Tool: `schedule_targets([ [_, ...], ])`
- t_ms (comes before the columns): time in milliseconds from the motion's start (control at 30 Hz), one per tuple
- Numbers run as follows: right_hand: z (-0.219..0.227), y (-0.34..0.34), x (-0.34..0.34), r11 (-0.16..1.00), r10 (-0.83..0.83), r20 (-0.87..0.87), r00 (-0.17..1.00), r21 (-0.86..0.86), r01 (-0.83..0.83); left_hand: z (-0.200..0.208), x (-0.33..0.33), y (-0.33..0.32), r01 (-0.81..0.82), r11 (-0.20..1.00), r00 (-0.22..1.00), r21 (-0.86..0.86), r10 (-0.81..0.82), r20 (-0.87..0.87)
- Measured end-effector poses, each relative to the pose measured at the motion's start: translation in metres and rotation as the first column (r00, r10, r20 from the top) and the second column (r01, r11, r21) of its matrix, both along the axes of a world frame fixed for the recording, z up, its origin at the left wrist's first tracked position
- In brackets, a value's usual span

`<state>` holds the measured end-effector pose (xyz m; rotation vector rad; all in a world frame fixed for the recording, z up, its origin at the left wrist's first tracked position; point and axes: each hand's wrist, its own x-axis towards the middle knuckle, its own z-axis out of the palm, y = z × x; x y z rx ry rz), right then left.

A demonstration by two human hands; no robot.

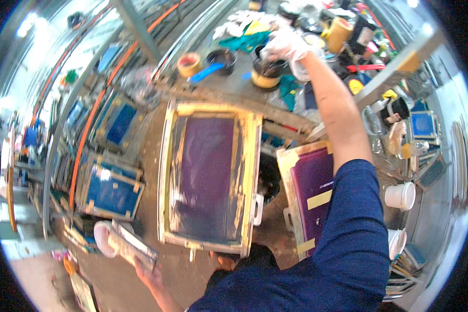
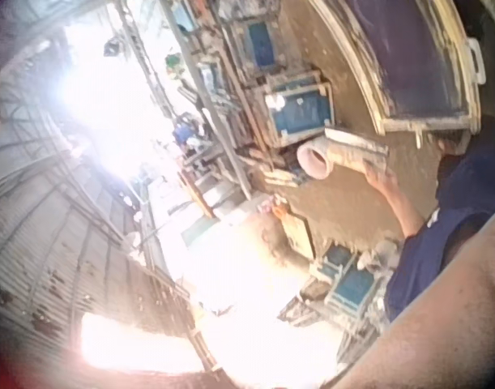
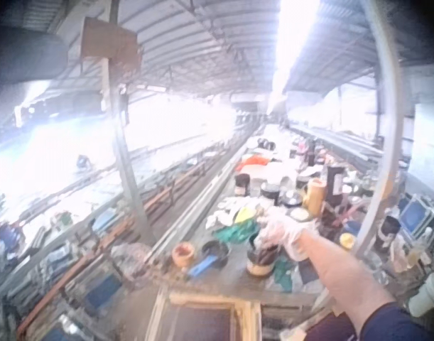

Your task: The person pours dark ink onto a screen printing frame and spreads it evenly with a brush. They then add a liquid from a bottle, put on a glove, and wipe the screen surface with a cloth before using a squeegee to smooth the ink.

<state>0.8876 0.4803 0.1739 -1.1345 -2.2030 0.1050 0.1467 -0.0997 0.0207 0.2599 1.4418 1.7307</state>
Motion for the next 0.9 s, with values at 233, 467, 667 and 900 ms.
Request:
schedule_targets([
  [233, -0.002, -0.03, -0.073, 0.983, 0.043, 0.178, 0.983, -0.183, -0.01, 0.049, 0.071, 0.043, 0.052, 0.997, 0.993, -0.061, -0.045, 0.109],
  [467, -0.017, 0.001, -0.054, 0.98, -0.146, 0.282, 0.948, -0.089, 0.177, 0.05, 0.104, 0.089, 0.144, 0.964, 0.985, -0.223, -0.161, -0.061],
  [667, 0.04, -0.055, -0.129, 0.864, -0.144, -0.542, 0.828, -0.476, -0.162, 0.055, 0.106, 0.12, 0.228, 0.925, 0.939, -0.303, -0.292, -0.185],
  [900, -0.032, -0.229, -0.307, 0.736, -0.102, -0.67, 0.736, -0.548, -0.397, 0.033, 0.097, 0.166, 0.55, 0.795, 0.815, -0.255, -0.578, -0.046],
])
